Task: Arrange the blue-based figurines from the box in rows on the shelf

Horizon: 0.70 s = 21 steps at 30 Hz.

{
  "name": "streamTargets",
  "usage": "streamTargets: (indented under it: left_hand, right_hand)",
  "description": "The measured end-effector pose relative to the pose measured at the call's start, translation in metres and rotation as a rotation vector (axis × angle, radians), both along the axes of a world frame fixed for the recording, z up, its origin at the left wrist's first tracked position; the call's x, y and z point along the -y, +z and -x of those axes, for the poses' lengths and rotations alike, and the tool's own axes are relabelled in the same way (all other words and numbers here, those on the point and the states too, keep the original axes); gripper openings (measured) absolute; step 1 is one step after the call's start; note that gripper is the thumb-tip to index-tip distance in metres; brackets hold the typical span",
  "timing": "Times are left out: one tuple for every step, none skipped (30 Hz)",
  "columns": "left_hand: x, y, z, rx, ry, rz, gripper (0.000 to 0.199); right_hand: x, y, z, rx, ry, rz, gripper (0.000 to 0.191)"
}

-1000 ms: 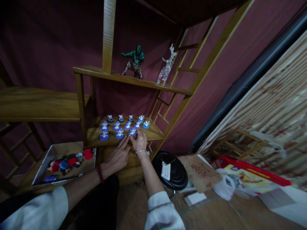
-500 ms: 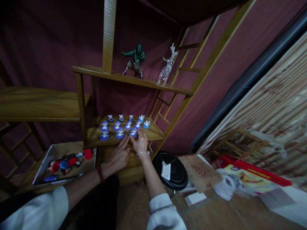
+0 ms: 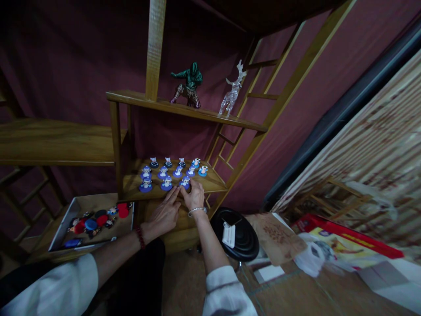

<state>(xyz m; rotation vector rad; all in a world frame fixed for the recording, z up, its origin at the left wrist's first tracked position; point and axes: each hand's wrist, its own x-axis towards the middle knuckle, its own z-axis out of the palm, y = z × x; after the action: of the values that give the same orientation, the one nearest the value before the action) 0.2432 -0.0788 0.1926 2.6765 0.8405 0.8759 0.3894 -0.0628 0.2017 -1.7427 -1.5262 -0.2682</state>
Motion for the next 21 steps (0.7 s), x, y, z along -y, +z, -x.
streamTargets:
  left_hand:
    - [0.0, 0.0, 0.0, -0.004, -0.001, 0.007, 0.021]
    - [0.0, -0.001, 0.0, -0.007, -0.004, 0.011, 0.021]
    - [-0.001, -0.001, 0.0, -0.005, -0.007, 0.008, 0.022]
    - [-0.001, -0.001, 0.0, 0.001, -0.011, 0.001, 0.022]
    - [-0.001, -0.002, 0.0, 0.009, -0.015, -0.009, 0.022]
    - [-0.001, -0.002, 0.001, 0.017, -0.017, -0.018, 0.022]
    - [-0.001, -0.003, 0.001, 0.025, -0.017, -0.025, 0.022]
    - [-0.001, -0.004, 0.001, 0.031, -0.016, -0.03, 0.022]
    - [0.0, -0.005, 0.001, 0.035, -0.013, -0.035, 0.023]
    - [0.0, -0.006, 0.002, 0.037, -0.01, -0.041, 0.024]
    - [0.001, -0.007, 0.002, 0.036, -0.007, -0.05, 0.025]
    - [0.002, -0.009, 0.003, 0.03, -0.004, -0.057, 0.027]
    - [0.003, -0.01, 0.004, 0.022, -0.001, -0.064, 0.028]
    - [0.003, -0.011, 0.005, 0.012, 0.003, -0.068, 0.03]
    - [0.004, -0.012, 0.006, 0.001, 0.008, -0.071, 0.032]
    - [0.005, -0.013, 0.007, -0.01, 0.012, -0.073, 0.033]
    - [0.006, -0.013, 0.009, -0.021, 0.014, -0.076, 0.035]
    - [0.007, -0.014, 0.01, -0.031, 0.015, -0.078, 0.038]
    - [0.007, -0.014, 0.012, -0.037, 0.017, -0.081, 0.04]
    - [0.008, -0.015, 0.014, -0.042, 0.02, -0.085, 0.041]
    - [0.009, -0.016, 0.015, -0.045, 0.023, -0.09, 0.043]
  right_hand:
    - [0.0, -0.001, 0.0, 0.006, -0.003, -0.002, 0.039]
    - [0.0, -0.001, 0.0, 0.01, -0.007, -0.007, 0.04]
    - [0.001, -0.002, 0.0, 0.013, -0.011, -0.014, 0.041]
    - [0.001, -0.003, 0.0, 0.014, -0.012, -0.024, 0.042]
    - [0.002, -0.004, 0.001, 0.013, -0.011, -0.037, 0.044]
    - [0.003, -0.005, 0.001, 0.012, -0.008, -0.053, 0.045]
    - [0.004, -0.005, 0.002, 0.011, -0.006, -0.071, 0.045]
    - [0.006, -0.006, 0.003, 0.01, -0.003, -0.091, 0.045]
    - [0.008, -0.007, 0.004, 0.01, 0.001, -0.113, 0.044]
    - [0.011, -0.008, 0.005, 0.01, 0.004, -0.136, 0.043]
    - [0.013, -0.009, 0.007, 0.009, 0.006, -0.159, 0.041]
    - [0.016, -0.011, 0.009, 0.007, 0.002, -0.181, 0.04]
    - [0.018, -0.012, 0.012, 0.004, -0.005, -0.202, 0.039]
    - [0.02, -0.015, 0.015, 0.001, -0.016, -0.22, 0.038]
    - [0.022, -0.017, 0.019, -0.002, -0.032, -0.232, 0.038]
    - [0.024, -0.021, 0.022, -0.005, -0.05, -0.243, 0.038]
    - [0.025, -0.024, 0.027, -0.007, -0.063, -0.248, 0.039]
    - [0.027, -0.027, 0.031, -0.008, -0.075, -0.25, 0.039]
    - [0.029, -0.031, 0.036, -0.009, -0.078, -0.258, 0.04]
    - [0.031, -0.034, 0.04, -0.007, -0.074, -0.265, 0.041]
    - [0.033, -0.036, 0.045, -0.008, -0.073, -0.27, 0.041]
